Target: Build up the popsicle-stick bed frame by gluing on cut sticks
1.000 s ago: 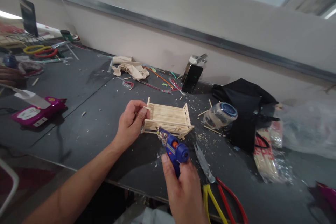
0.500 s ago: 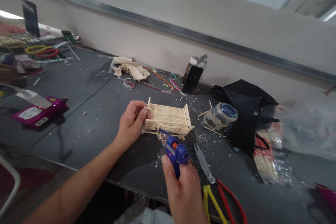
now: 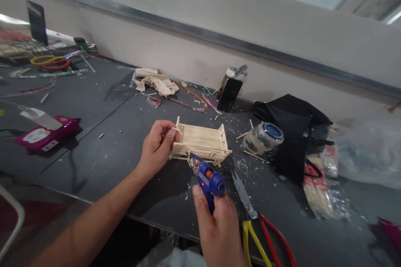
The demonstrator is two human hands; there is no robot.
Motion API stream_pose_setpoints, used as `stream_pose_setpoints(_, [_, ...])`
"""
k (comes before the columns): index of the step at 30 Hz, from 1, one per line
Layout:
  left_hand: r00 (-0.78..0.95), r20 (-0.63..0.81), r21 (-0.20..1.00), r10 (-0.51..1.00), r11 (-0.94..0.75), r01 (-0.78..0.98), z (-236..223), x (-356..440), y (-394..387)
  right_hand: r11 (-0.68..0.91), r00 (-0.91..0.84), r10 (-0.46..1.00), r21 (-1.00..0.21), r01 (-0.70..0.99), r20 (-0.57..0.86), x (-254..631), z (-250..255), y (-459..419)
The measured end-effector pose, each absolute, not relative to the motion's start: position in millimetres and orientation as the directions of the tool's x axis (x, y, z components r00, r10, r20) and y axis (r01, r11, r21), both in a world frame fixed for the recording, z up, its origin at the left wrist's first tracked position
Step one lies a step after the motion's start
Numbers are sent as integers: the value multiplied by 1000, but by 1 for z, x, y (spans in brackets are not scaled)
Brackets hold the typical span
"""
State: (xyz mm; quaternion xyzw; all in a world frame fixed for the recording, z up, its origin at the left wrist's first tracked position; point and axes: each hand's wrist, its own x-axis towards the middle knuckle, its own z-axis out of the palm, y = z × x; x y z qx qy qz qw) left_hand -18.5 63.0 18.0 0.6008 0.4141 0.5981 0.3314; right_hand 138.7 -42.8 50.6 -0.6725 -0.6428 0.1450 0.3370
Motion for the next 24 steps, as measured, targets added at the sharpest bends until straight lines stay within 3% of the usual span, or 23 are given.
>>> stream_pose_setpoints(11, [-60, 432, 899, 900, -424, 106, 18, -19, 63, 15, 78, 990, -633, 774, 119, 145, 43, -46])
stream_pose_setpoints(24, [-63, 421, 906, 905, -415, 89, 19, -19, 62, 13, 95, 986, -636, 772, 134, 142, 49, -44])
